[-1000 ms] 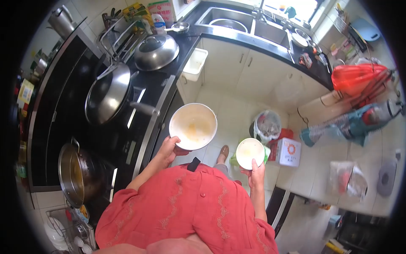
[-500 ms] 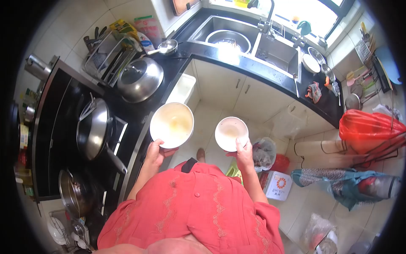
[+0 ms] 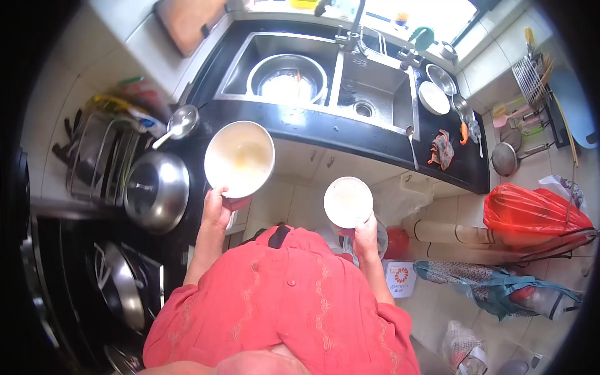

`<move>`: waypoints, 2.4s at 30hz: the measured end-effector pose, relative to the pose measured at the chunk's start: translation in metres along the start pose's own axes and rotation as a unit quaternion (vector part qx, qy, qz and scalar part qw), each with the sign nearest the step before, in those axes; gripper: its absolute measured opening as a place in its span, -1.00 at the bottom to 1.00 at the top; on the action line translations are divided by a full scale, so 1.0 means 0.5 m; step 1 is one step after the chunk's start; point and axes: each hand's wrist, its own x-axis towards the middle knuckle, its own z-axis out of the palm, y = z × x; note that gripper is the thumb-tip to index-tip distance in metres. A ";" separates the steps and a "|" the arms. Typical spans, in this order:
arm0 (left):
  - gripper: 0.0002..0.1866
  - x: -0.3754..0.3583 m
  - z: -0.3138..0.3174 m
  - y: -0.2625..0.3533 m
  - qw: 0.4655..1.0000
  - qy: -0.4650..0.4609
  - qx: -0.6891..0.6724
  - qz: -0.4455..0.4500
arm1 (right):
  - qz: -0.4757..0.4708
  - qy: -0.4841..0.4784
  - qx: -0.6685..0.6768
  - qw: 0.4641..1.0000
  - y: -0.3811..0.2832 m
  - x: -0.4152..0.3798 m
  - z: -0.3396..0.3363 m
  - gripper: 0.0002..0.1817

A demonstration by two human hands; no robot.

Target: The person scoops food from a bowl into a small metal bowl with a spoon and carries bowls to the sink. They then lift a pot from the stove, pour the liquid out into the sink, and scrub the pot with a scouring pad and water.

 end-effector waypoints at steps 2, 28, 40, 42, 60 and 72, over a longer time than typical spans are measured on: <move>-0.48 0.049 0.033 0.015 1.000 0.005 -0.021 -0.008 | 0.003 0.015 0.021 1.000 -0.011 0.033 -0.011 -0.66; -0.42 0.757 0.369 0.202 0.989 0.063 0.106 -0.077 | 0.048 -0.087 -0.113 0.989 -0.234 0.708 0.099 -0.60; -0.47 1.068 0.345 0.098 0.964 0.071 0.198 -0.162 | 0.068 -0.040 -0.184 0.980 -0.120 0.949 0.255 -0.64; -0.55 1.089 0.325 0.079 0.961 0.081 0.227 -0.137 | 0.052 -0.061 -0.252 0.964 -0.103 0.988 0.274 -0.64; -0.50 1.139 0.275 0.080 0.950 0.007 0.238 -0.201 | 0.108 -0.111 -0.550 0.821 0.078 1.162 0.290 -0.77; -0.50 1.145 0.257 0.036 0.949 0.044 0.273 -0.153 | 0.074 -0.029 -0.484 0.872 0.014 1.057 0.324 -0.50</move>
